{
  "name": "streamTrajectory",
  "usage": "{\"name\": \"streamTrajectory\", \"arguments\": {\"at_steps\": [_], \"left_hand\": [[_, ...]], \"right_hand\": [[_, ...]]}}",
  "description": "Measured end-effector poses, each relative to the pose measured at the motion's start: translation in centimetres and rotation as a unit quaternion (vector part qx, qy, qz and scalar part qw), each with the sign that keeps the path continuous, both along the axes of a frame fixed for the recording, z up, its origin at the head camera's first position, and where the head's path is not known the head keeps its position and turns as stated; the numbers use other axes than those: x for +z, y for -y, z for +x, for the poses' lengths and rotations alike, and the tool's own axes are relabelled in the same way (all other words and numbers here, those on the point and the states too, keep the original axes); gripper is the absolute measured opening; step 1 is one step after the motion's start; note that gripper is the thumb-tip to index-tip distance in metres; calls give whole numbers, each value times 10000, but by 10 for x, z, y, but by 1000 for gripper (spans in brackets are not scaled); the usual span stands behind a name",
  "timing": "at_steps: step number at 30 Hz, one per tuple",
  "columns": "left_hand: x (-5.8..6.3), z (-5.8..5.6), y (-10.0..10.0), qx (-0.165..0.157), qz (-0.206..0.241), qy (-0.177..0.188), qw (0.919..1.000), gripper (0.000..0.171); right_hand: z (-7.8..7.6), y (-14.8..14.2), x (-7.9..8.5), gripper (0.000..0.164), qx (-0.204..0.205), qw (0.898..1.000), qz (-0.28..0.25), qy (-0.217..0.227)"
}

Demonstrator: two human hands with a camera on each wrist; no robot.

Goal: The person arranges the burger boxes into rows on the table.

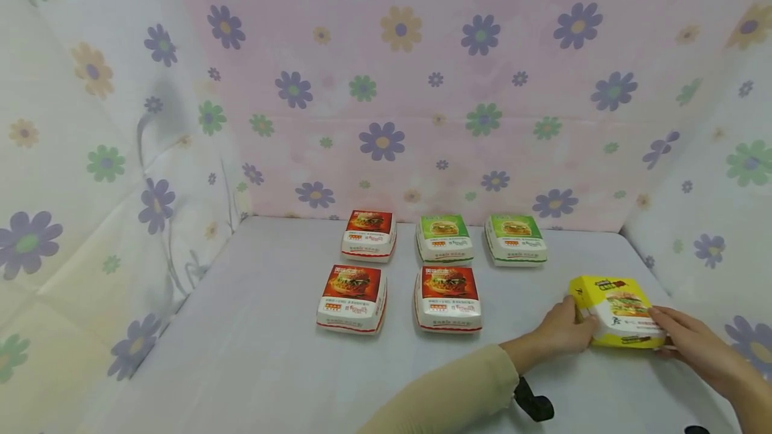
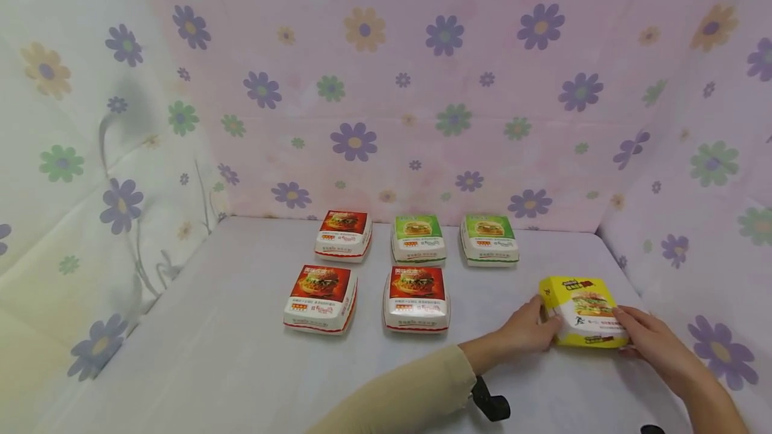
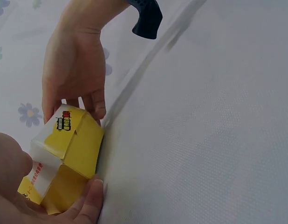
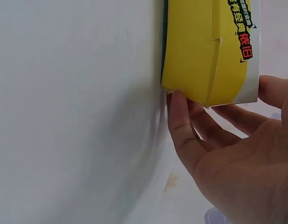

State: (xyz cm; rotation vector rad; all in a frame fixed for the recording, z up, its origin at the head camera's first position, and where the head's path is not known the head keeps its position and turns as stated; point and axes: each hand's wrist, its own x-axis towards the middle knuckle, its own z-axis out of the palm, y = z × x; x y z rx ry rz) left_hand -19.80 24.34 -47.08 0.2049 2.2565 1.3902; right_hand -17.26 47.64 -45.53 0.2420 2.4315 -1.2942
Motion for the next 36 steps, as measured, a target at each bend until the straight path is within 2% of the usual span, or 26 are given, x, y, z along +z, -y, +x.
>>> {"name": "streamTrajectory", "arguments": {"at_steps": [6,9,16,21,29,36], "left_hand": [[1,1,7,-394,130,-96,9991,46],[2,0,14,-464,174,-136,9987,50],[9,-2,29,-300,149,-328,9989,61],[13,-1,43,-194,125,-467,9986,60],[17,2,70,-26,188,-432,9989,56],[17,3,84,284,200,-284,9990,55]], "right_hand": [[1,9,4,83,127,9993,213,-283],[2,16,9,82,146,9981,363,-483],[2,38,19,79,140,9959,571,-686],[1,55,24,77,203,9928,769,-893],[-5,81,19,67,491,9926,495,-991],[-10,99,14,64,497,9943,299,-894]]}}
